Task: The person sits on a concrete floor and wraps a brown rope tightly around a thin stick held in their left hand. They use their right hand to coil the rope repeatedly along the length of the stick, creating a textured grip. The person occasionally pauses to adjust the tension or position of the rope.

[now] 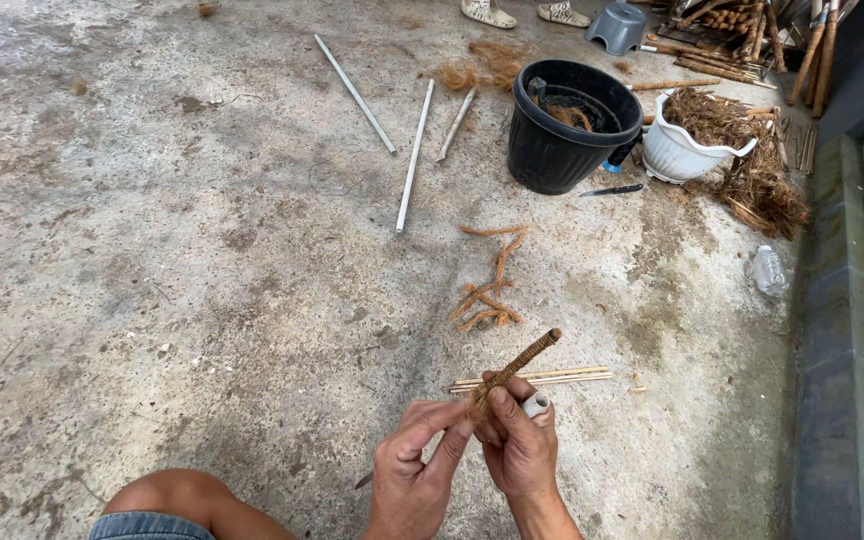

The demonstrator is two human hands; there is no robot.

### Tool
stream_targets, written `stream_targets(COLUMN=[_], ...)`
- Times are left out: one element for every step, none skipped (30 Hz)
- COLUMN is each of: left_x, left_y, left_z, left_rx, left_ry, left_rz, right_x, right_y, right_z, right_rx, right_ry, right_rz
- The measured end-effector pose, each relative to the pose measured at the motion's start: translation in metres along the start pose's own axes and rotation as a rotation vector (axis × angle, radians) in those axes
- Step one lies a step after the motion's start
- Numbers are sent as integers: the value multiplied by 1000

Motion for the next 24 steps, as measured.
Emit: stream_targets(left_x=[-1,-1,-3,-5,-7,-8,-10,-11,-14,-16,-18,-21,-24,-25,-21,-15,-12,-8,4,17,27,34,41,48], left_y=[0,1,-1,-2,-4,-8,-11,-15,-19,-22,-26,-29,-30,-32,-41,-51,-59,-64,-68,-71,-63,-54,-43,-26], left_z=[8,16,23,32,42,45,48,51,56,62,67,73,79,84,84,82,76,75,72,67,62,56,51,40], left_rx=[-34,-68,-95,-121,-147,-129,-111,-93,-27,38,104,82,58,35,34,33,34,23,12,2,56,110,164,137], left_ry=[-62,-123,-174,-225,-276,-241,-208,-174,-175,-175,-177,-204,-229,-254,-210,-167,-126,-152,-174,-197,-260,-323,-383,-377], left_rz=[5,11,1,-8,-16,-34,-51,-69,-55,-40,-28,-22,-17,-13,-53,-93,-137,-157,-177,-197,-107,-16,74,209], right_x=[0,0,0,-1,-1,-1,-1,0,0,2,3,4,7,9,11,14,15,15,17,18,17,16,16,16], right_y=[5,10,12,13,15,18,20,20,18,16,14,10,7,3,2,0,-1,-5,-9,-12,-15,-18,-21,-24], right_z=[1,2,1,1,-1,-3,-4,-5,-5,-6,-7,-8,-7,-7,-7,-5,-4,-5,-5,-7,-9,-12,-16,-17], right_rx=[-26,-52,-98,-143,-188,-202,-218,-234,-234,-233,-232,-241,-250,-260,-231,-203,-174,-144,-112,-80,-41,-2,36,53], right_ry=[-8,-16,-7,3,12,9,6,5,5,5,8,5,1,-3,-2,0,5,45,83,121,145,169,192,193], right_rz=[22,43,28,13,-4,2,8,14,11,8,6,-9,-20,-32,-10,12,36,23,12,2,-1,-4,-5,4])
Point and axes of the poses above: each hand's wrist, its own x-axis towards the middle knuckle, its own y-axis out of the palm, z = x × y, the point moved 9 cm from there along x, towards the middle knuckle, and after that the axes turned 6 degrees about x, right-handed, at the moved point
